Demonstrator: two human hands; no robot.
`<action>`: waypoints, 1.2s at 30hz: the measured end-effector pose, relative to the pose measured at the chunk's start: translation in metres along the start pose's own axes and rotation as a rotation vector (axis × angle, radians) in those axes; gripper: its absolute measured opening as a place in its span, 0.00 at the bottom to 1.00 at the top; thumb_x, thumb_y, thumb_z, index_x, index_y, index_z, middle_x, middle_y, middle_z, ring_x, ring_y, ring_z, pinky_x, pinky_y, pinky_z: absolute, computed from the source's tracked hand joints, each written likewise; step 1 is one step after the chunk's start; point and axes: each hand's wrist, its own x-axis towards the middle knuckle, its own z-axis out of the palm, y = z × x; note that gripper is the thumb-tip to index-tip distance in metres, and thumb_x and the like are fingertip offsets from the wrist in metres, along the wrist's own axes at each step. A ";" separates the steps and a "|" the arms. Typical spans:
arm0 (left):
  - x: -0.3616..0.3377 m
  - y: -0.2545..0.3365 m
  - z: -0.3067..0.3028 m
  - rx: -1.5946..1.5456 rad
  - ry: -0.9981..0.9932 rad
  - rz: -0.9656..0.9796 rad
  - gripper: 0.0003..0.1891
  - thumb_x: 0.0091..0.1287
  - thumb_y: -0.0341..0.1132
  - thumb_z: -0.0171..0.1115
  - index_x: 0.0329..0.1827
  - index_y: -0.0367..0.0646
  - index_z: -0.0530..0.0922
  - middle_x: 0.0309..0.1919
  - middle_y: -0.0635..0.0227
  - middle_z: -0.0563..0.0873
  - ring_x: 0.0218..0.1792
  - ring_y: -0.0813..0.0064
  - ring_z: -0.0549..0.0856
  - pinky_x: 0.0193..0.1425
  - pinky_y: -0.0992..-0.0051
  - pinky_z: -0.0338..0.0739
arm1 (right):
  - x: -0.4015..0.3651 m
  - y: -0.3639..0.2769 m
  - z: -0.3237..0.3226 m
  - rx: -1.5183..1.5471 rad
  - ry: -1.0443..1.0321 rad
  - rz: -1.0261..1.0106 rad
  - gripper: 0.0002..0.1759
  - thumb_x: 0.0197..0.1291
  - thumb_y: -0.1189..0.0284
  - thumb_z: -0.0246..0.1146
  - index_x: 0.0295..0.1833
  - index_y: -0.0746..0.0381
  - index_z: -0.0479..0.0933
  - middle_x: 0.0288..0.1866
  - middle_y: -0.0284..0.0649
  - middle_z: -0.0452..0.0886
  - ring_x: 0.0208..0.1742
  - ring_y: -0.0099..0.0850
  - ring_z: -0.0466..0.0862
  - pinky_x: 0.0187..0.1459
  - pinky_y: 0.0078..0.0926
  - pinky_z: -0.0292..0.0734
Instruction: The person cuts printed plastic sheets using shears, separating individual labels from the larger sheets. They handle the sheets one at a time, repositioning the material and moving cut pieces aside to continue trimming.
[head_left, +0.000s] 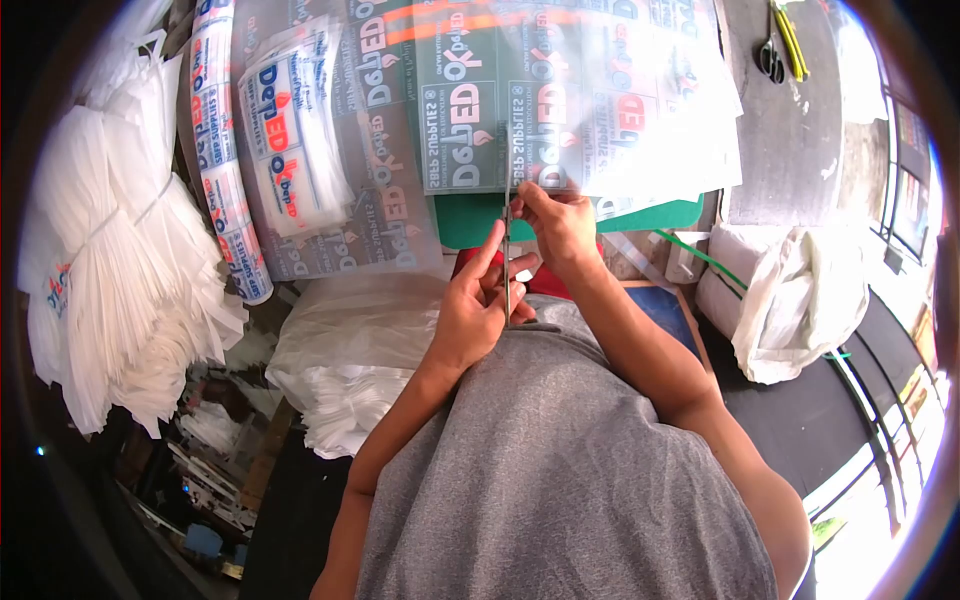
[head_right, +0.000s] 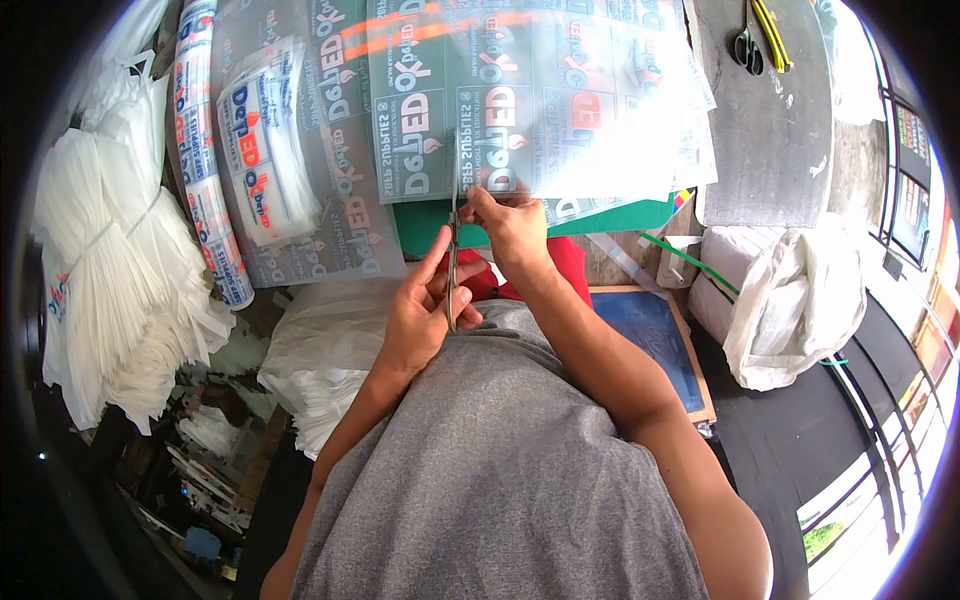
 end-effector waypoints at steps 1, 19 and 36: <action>0.001 0.001 0.000 0.001 -0.001 -0.002 0.36 0.74 0.22 0.54 0.83 0.49 0.51 0.58 0.54 0.85 0.33 0.80 0.88 0.38 0.81 0.84 | -0.001 0.000 0.000 0.001 0.002 0.000 0.12 0.61 0.80 0.66 0.50 0.67 0.76 0.36 0.39 0.83 0.34 0.28 0.83 0.39 0.28 0.80; 0.048 0.035 -0.005 0.012 -0.022 0.123 0.35 0.73 0.20 0.54 0.82 0.47 0.52 0.54 0.56 0.86 0.31 0.80 0.86 0.37 0.80 0.86 | -0.012 -0.007 0.002 -0.160 0.057 0.012 0.11 0.63 0.77 0.66 0.50 0.67 0.78 0.37 0.37 0.84 0.34 0.24 0.83 0.39 0.24 0.81; 0.103 0.078 0.001 0.027 -0.027 0.225 0.34 0.73 0.26 0.58 0.80 0.38 0.55 0.55 0.49 0.85 0.28 0.81 0.83 0.34 0.79 0.83 | -0.012 -0.003 -0.002 -0.191 0.006 -0.015 0.10 0.66 0.75 0.66 0.50 0.66 0.79 0.38 0.36 0.84 0.35 0.24 0.83 0.38 0.23 0.79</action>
